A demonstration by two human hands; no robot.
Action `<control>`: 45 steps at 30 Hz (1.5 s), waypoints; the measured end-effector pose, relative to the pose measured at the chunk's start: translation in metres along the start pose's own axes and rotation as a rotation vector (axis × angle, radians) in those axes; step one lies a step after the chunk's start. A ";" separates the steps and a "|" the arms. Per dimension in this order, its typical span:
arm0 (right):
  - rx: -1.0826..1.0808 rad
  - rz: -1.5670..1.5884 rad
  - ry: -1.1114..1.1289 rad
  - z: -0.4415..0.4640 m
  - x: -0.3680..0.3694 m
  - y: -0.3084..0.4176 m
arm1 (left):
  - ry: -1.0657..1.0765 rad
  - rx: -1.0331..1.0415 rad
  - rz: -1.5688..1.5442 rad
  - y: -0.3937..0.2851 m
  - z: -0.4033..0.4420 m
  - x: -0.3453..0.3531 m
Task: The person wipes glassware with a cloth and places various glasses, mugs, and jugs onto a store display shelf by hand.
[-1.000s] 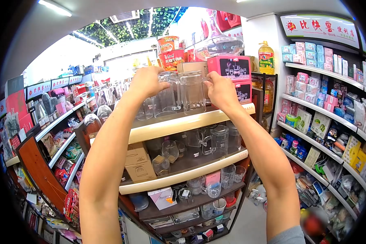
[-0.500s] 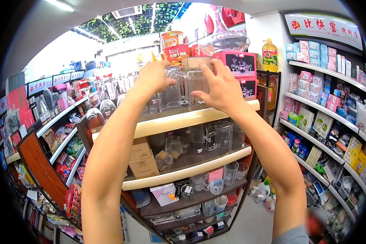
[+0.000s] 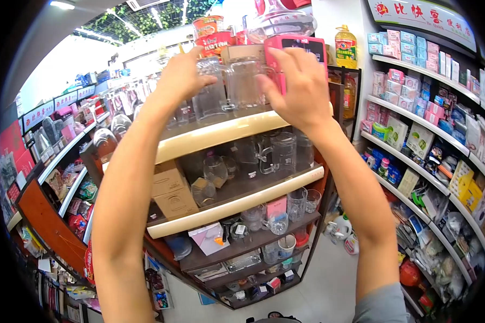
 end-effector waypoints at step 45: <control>0.640 -0.087 0.326 -0.185 0.025 0.023 | -0.086 -0.069 -0.099 -0.114 -0.101 0.158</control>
Point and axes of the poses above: each hand's wrist, its own z-axis towards the middle knuckle, its own x-axis out of the palm, y = z × x, the point moved 2 cm from there along z, towards the middle knuckle, and after that the axes turned 2 degrees about y, right-handed, at the moved point
